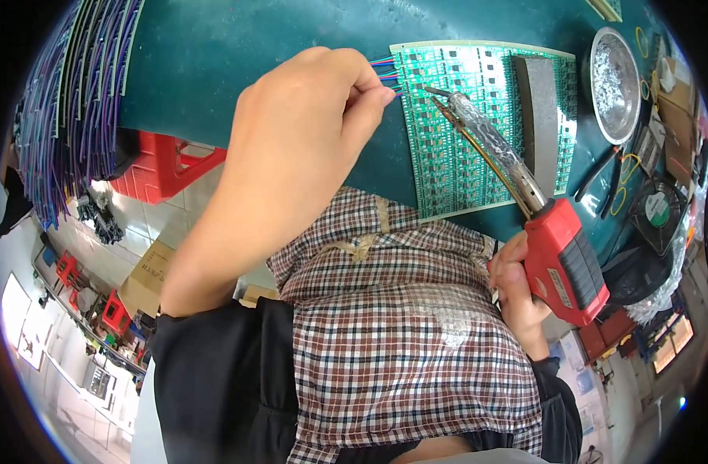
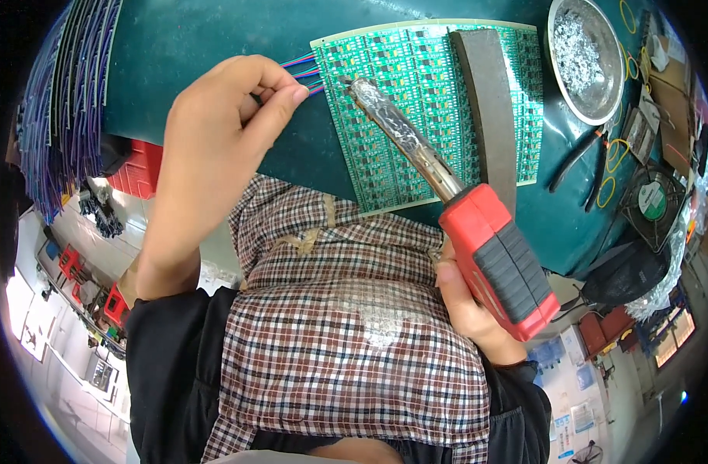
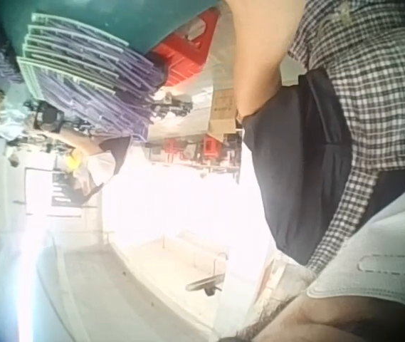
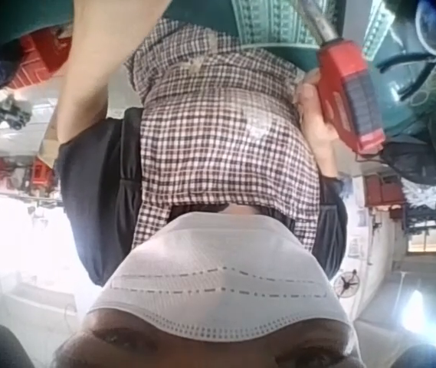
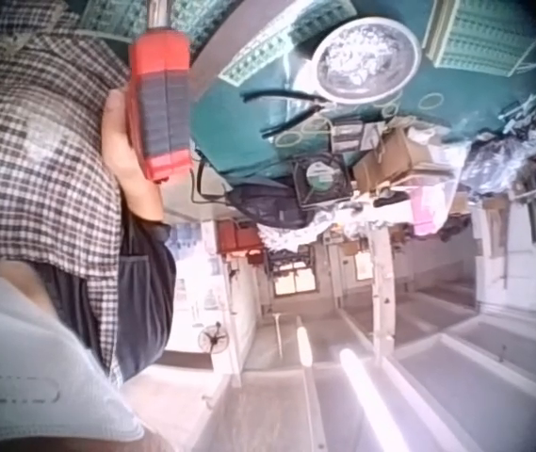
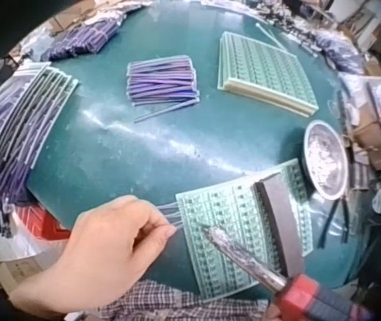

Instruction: The person solders wires onto a circuit board using a soldering iron, sets the completed board aside, and solders wires onto another circuit board.

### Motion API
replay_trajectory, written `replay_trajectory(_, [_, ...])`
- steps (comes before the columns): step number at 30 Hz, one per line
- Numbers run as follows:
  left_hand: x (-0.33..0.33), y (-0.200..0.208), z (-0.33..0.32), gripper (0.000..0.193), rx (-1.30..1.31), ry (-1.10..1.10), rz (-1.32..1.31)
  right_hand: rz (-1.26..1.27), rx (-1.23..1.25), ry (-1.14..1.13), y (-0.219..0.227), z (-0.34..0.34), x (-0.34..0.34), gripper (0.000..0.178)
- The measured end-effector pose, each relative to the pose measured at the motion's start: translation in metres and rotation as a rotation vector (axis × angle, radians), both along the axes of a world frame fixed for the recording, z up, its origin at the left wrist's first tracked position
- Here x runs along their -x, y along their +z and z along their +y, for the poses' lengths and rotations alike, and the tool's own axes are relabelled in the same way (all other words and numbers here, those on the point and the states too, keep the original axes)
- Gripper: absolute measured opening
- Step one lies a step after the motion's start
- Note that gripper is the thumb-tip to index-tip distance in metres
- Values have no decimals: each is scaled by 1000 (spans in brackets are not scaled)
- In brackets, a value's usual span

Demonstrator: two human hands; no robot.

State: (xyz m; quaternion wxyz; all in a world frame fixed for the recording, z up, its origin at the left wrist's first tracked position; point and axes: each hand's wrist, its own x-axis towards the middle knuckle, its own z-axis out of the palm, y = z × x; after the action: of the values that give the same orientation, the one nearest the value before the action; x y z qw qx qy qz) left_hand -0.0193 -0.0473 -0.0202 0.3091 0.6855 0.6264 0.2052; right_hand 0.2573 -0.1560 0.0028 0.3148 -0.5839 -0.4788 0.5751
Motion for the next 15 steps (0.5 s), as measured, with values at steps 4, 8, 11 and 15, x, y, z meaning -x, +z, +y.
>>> replay_trajectory(4, [-5, -8, -3, 17, -48, 23, 14, -93, -39, 73, -3, -2, -4, 23])
replay_trajectory(8, [-8, -11, -3, 19, -46, 60, 29, -146, 33, 34, 1, -4, 1, 26])
replay_trajectory(11, [-8, -12, -4, 19, -49, 71, 27, -151, 46, 95, -1, -5, -3, 26])
replay_trajectory(15, [-9, -13, -4, 19, -56, 81, 23, -159, 71, 75, -1, -3, 1, 23])
